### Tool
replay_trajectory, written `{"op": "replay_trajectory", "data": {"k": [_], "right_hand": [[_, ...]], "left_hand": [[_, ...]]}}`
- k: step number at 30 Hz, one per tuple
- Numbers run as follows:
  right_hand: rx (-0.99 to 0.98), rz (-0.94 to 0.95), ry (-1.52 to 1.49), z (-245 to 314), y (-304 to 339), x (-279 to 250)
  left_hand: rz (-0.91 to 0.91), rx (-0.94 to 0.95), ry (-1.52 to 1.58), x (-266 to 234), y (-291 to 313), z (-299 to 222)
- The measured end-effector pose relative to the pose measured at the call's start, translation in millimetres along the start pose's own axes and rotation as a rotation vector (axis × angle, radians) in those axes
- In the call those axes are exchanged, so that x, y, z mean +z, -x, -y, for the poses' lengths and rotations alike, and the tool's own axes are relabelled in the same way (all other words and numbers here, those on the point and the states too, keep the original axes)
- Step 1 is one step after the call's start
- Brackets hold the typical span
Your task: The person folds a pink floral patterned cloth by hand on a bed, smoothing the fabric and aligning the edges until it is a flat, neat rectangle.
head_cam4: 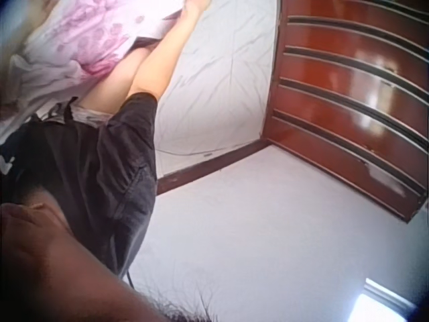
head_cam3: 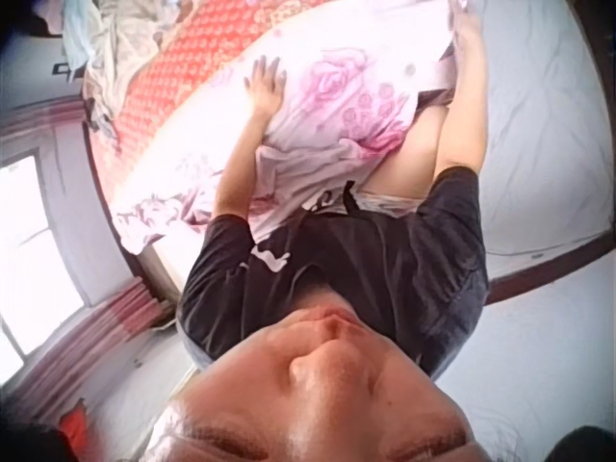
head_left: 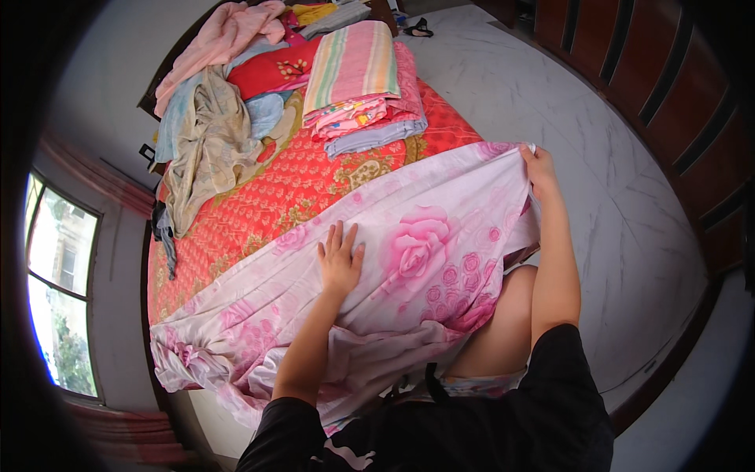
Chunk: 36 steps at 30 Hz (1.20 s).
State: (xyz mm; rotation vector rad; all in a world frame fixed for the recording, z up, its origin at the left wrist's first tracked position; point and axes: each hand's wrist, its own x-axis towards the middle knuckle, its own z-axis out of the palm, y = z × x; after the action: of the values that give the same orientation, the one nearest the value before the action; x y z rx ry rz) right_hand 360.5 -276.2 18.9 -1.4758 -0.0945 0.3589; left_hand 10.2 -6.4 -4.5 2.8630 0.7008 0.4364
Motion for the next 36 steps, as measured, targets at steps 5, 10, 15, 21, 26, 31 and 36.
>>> {"op": "replay_trajectory", "data": {"k": [5,10,15,21,26,31,36], "right_hand": [[-0.217,-0.315,0.767,-42.1,-35.4,-40.9],[-0.275,-0.299,0.639,-12.0,-11.7,-21.6],[-0.069,-0.114,0.682,-46.2,-21.9,-27.3],[-0.358,-0.101,0.757,-25.0,-17.5,21.5],[-0.344,0.160,0.733,-33.5,-5.7,90.8],[-0.382,0.101,0.934,-33.4,-0.8,111.2],[-0.353,-0.190,0.650,-18.9,-21.3,97.1]], "left_hand": [[-0.145,0.024,0.017,6.8,-5.6,6.4],[-0.296,-0.127,-0.004,-21.5,-26.0,50.8],[-0.102,-0.346,-0.252,-16.7,-53.3,91.3],[0.041,-0.482,-0.250,-59.4,-79.4,148.1],[-0.055,-0.639,-0.401,-77.4,-69.1,205.6],[-0.290,-0.032,-0.075,-45.9,-81.0,126.5],[-0.037,0.326,0.422,-6.2,-118.9,-9.3]]}}
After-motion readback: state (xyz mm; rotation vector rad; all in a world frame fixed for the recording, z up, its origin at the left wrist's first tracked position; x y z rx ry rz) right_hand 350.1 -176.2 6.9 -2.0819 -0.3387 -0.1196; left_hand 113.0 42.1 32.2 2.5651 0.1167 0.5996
